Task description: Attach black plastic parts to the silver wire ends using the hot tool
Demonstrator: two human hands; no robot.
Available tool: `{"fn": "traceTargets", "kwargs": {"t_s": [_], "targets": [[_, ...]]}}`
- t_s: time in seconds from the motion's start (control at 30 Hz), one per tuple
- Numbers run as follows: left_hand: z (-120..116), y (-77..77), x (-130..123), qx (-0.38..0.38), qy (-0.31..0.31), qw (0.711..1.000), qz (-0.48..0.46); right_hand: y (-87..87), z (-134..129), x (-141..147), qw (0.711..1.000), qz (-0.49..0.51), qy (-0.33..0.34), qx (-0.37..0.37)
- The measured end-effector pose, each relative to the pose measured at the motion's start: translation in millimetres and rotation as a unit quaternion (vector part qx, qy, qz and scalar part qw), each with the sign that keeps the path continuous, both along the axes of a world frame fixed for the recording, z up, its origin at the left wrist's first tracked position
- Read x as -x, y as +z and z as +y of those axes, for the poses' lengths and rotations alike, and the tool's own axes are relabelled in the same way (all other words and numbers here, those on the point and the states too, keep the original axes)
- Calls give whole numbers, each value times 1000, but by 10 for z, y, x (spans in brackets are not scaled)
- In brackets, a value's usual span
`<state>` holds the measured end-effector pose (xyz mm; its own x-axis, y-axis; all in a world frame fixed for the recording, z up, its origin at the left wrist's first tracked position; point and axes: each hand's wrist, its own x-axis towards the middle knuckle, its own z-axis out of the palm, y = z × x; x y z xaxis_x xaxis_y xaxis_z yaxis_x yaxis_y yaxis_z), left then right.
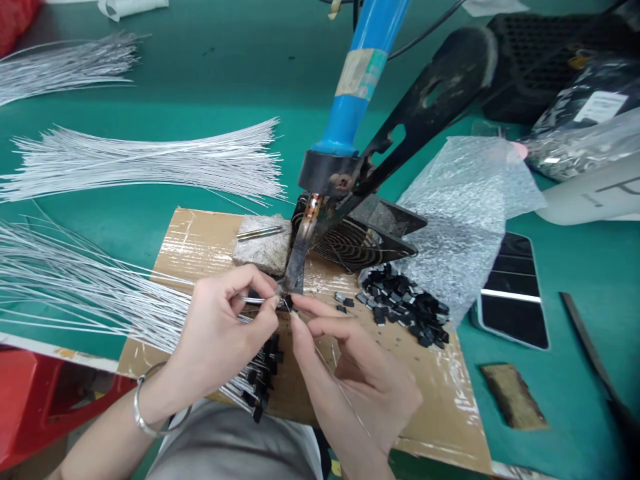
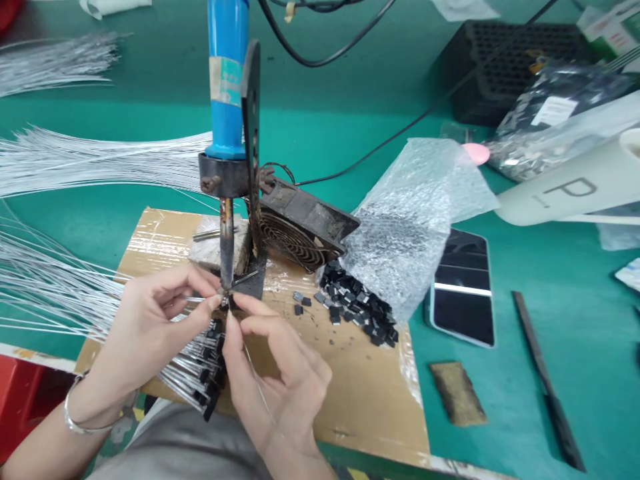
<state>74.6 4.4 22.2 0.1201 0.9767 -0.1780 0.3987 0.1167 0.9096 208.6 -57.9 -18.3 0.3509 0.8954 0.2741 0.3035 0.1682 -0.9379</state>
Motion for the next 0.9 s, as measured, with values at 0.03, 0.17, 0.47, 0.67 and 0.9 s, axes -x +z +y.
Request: {"fn": "traceTargets", "kwargs": {"t_s": [0.03,0.17,0.47,0.67,0.9], "targets": [[-2,-1,0,-2,0,1000,-1,6,-1,3,1000,-1,0,0],[-8,2,9,-9,-1,1000,-2,18,-7,8,1000,-3,-3,4],[-10,-2,15,-13,-1,1000,-5,7,2,-8,1000,-7,-2,-3],[0,-14,23,9,-5,1000,-7,20,1,-2,1000,0,-4,15],[-11,-20,33,8,-10,1000,-10,-15,6,-28,1000,-15,13,-17]]}}
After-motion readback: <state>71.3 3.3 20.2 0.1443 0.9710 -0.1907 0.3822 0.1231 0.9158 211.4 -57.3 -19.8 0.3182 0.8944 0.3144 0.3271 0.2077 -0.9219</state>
